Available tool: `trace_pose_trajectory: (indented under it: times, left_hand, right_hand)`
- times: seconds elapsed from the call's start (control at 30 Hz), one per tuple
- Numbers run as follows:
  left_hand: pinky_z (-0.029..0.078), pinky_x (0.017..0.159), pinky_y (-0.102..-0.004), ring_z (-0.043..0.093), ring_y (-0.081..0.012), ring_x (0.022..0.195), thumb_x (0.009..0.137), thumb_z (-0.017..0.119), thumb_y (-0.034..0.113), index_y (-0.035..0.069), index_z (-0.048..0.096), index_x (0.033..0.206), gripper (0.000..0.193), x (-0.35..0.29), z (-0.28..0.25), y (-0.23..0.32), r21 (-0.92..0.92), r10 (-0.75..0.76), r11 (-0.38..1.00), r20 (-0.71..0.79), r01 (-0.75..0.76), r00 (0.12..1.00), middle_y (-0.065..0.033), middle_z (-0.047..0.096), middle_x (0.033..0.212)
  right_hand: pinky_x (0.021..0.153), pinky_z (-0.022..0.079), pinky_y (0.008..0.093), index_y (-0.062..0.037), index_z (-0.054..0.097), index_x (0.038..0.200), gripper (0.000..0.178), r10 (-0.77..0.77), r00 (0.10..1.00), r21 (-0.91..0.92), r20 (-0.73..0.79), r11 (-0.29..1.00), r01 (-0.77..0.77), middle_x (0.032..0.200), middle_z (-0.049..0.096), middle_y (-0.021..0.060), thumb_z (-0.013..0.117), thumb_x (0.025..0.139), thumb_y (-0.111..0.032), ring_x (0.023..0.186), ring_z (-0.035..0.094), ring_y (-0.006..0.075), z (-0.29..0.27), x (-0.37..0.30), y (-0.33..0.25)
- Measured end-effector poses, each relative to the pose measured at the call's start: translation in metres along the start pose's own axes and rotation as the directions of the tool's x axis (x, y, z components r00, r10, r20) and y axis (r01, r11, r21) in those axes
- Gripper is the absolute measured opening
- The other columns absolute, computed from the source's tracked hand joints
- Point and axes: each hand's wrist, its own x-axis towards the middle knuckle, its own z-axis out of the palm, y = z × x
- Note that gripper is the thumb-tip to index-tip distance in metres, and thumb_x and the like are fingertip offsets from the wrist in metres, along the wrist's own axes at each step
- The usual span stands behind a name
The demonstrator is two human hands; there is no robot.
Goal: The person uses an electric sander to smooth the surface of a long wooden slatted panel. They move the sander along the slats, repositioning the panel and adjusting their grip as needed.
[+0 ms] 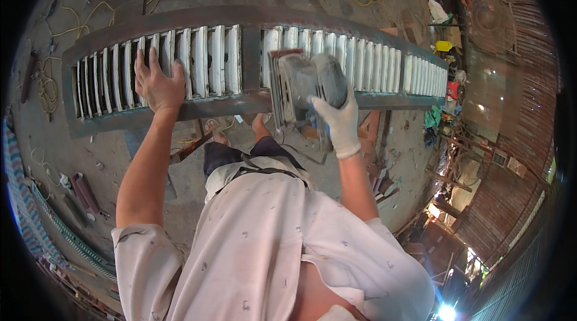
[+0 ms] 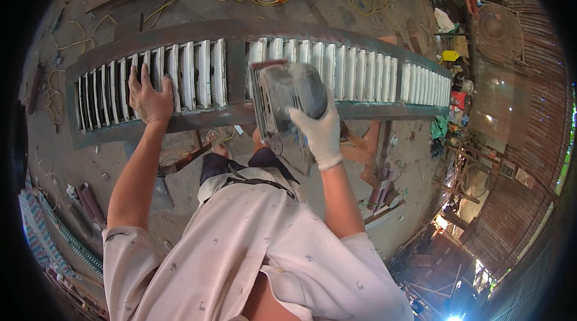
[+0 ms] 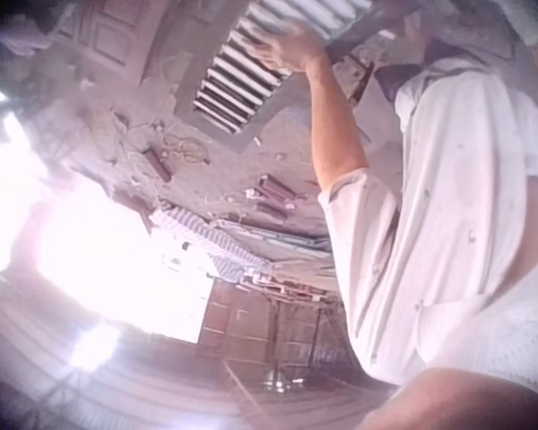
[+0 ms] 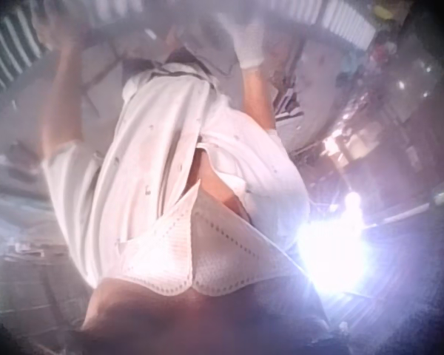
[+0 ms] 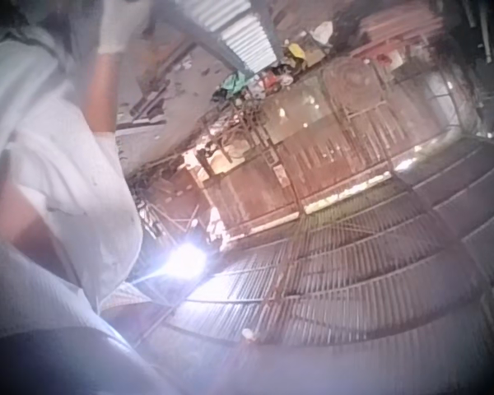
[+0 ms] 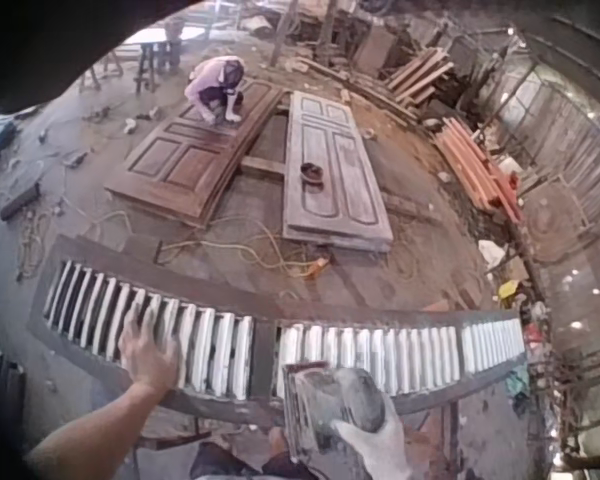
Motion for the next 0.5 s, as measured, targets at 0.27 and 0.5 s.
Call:
trace_pose_trajectory:
  times: [0.27,0.5]
  left_hand:
    - [0.03,0.127,-0.058,0.037,-0.0364,0.162,0.094,0.077,0.043,0.013,0.059,0.158,0.073,0.002,0.001,0.001,-0.006,0.014,1.0,-0.003,-0.014,1.0,-0.0176,0.041,0.174]
    - [0.03,0.127,-0.0584,0.037,-0.0369,0.162,0.094,0.076,0.045,0.011,0.059,0.158,0.075,-0.003,0.002,-0.004,0.014,-0.009,1.0,-0.001,0.009,1.0,-0.018,0.041,0.174]
  right_hand:
    - [0.076,0.064,0.033,-0.0023,0.075,0.13,0.045,0.191,0.981,0.248,0.037,0.949,-0.194,0.113,0.078,0.0065,0.089,0.094,-0.025,0.097,0.076,0.0161,-0.026,0.106,-0.006]
    - [0.108,0.056,0.04,0.0036,0.06,0.148,0.074,-0.142,0.986,-0.32,-0.089,0.941,0.106,0.134,0.075,0.0126,0.093,0.085,-0.02,0.118,0.073,0.0242,0.033,-0.025,0.001]
